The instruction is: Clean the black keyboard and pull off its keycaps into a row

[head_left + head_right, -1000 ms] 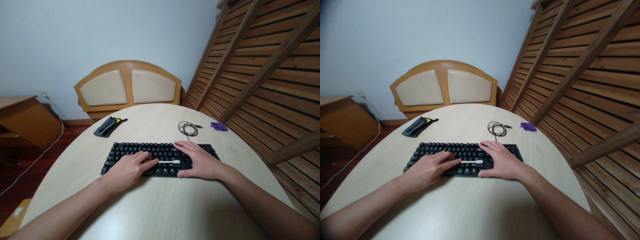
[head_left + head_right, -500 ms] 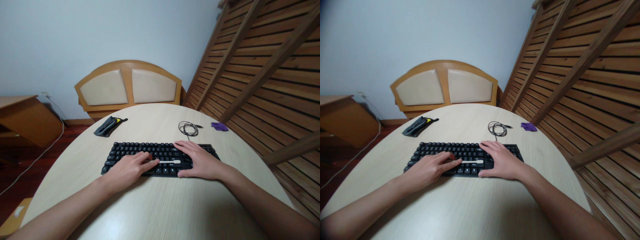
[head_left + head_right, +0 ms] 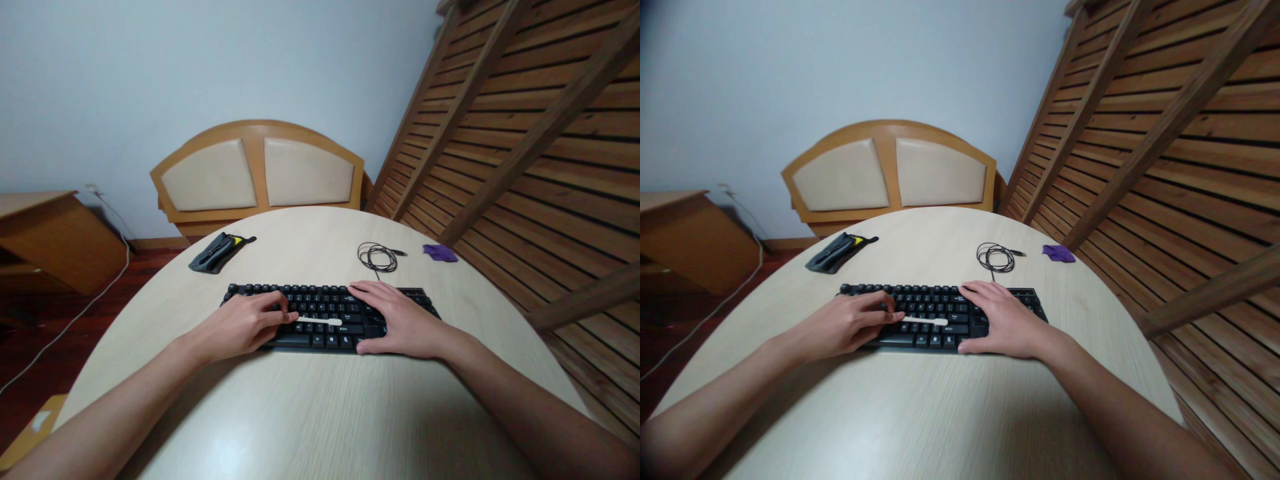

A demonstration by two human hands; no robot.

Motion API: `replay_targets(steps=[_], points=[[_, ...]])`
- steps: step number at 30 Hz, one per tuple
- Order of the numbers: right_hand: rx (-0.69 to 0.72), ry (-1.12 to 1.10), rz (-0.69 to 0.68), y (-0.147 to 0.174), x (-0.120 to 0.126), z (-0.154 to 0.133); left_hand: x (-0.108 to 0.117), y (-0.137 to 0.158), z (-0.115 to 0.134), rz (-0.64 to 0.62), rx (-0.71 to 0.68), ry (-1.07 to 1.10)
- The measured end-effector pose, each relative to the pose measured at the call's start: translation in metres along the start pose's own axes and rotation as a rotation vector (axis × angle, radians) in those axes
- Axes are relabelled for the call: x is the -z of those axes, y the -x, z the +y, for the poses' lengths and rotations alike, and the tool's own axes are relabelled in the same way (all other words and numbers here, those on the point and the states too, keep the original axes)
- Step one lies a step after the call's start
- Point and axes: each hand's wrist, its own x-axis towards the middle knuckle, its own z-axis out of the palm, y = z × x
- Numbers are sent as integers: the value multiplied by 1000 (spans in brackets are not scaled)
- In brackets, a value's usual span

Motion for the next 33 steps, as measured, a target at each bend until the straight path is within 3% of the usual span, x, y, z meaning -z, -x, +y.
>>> replay_targets(steps=[18, 33], points=[[-7, -17, 4, 0, 2, -2, 17, 7, -11, 24, -22, -23], [6, -56, 28, 2, 3, 4, 4, 4, -10, 82, -67, -20]])
